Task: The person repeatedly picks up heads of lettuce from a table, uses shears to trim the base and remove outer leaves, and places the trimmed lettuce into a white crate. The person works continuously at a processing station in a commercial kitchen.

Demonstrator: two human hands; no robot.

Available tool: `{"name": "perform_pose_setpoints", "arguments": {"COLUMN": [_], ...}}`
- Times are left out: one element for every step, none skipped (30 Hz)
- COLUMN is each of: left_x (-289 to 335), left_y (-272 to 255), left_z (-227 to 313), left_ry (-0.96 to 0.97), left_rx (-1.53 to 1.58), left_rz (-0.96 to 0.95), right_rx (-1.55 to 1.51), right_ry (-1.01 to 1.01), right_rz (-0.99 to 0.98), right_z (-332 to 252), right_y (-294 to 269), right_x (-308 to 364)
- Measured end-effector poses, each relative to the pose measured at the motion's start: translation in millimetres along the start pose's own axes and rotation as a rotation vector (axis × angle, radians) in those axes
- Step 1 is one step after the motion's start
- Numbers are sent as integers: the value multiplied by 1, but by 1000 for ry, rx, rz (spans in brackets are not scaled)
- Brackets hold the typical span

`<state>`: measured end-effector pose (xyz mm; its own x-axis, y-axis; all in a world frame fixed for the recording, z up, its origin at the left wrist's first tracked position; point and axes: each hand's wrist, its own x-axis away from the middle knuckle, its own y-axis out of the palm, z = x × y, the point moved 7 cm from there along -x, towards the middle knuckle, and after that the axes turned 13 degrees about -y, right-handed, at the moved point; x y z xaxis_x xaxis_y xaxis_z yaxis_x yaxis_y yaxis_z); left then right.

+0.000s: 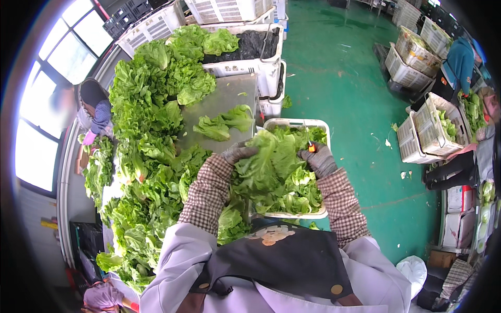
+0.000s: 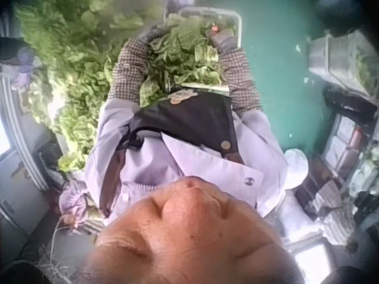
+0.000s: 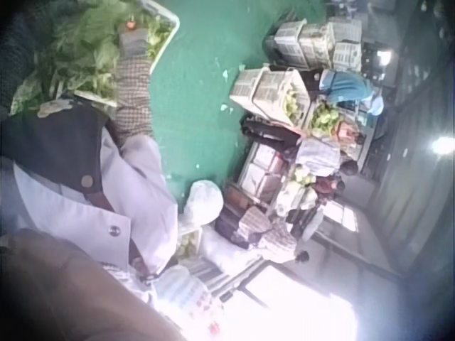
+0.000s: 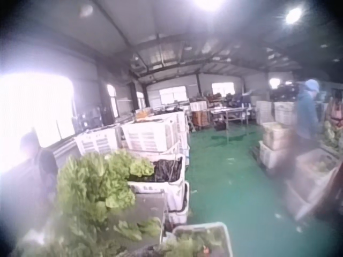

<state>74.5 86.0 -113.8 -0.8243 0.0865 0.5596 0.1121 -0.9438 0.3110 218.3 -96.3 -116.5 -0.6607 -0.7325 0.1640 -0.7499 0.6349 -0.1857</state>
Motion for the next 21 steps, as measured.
{"name": "perform_pose_setpoints", "arguments": {"left_x": [1, 2, 5, 3, 1, -2, -7, -13, -18, -19, -14, -11, -27, -46, -61, -70, -74, -86, -78, -58, -40], "left_y": [0, 3, 6, 5, 5, 5, 6, 6, 6, 12, 34, 61, 47, 33, 18, 5, 7, -8, 1, 10, -11], "left_z": [-1, -3, -4, -5, -8, -10, -9, -9, -7, 5, 24, 42, 31, 20, 9, 1, 5, -7, -7, -8, -13], "left_ry": [-34, -53, -73, -90, -107, -125, -113, -101, -89, -31, 113, 258, 280, 299, 323, 312, 285, 184, 49, -86, -79], "left_rx": [136, 267, 398, 482, 566, 650, 607, 563, 520, 283, 267, 251, 284, 318, 351, 409, 459, 676, 737, 778, 524], "left_rz": [-111, -228, -345, -345, -344, -342, -331, -321, -311, -432, -603, -774, -726, -681, -628, -660, -708, -437, -142, 160, 585], "right_rx": [225, 460, 695, 648, 600, 552, 114, -71, -257, -297, -336, -260, -463, -662, -861, -988, -1019, -1047, -1083, -1117, -1142], "right_ry": [36, 20, 2, -73, -147, -222, -419, -459, -497, -494, -491, -174, -180, -185, -190, -104, -49, 5, 54, 102, 154], "right_rz": [-61, -96, -131, -104, -78, -52, -100, -162, -224, -304, -374, -515, -448, -377, -314, -333, -219, -107, 32, 162, 254], "right_z": [-2, -8, -15, -24, -32, -39, -46, -46, -47, -42, -34, -4, -1, 4, 4, -7, 4, 21, 42, 61, 63], "right_y": [-6, -9, -12, -10, -7, -6, 5, 10, 15, 25, 32, 35, 36, 38, 39, 43, 38, 38, 31, 26, 29], "right_x": [-6, -10, -11, -11, -12, -12, -13, -15, -17, -22, -30, -36, -37, -35, -33, -21, -22, -26, -32, -38, -41]}}
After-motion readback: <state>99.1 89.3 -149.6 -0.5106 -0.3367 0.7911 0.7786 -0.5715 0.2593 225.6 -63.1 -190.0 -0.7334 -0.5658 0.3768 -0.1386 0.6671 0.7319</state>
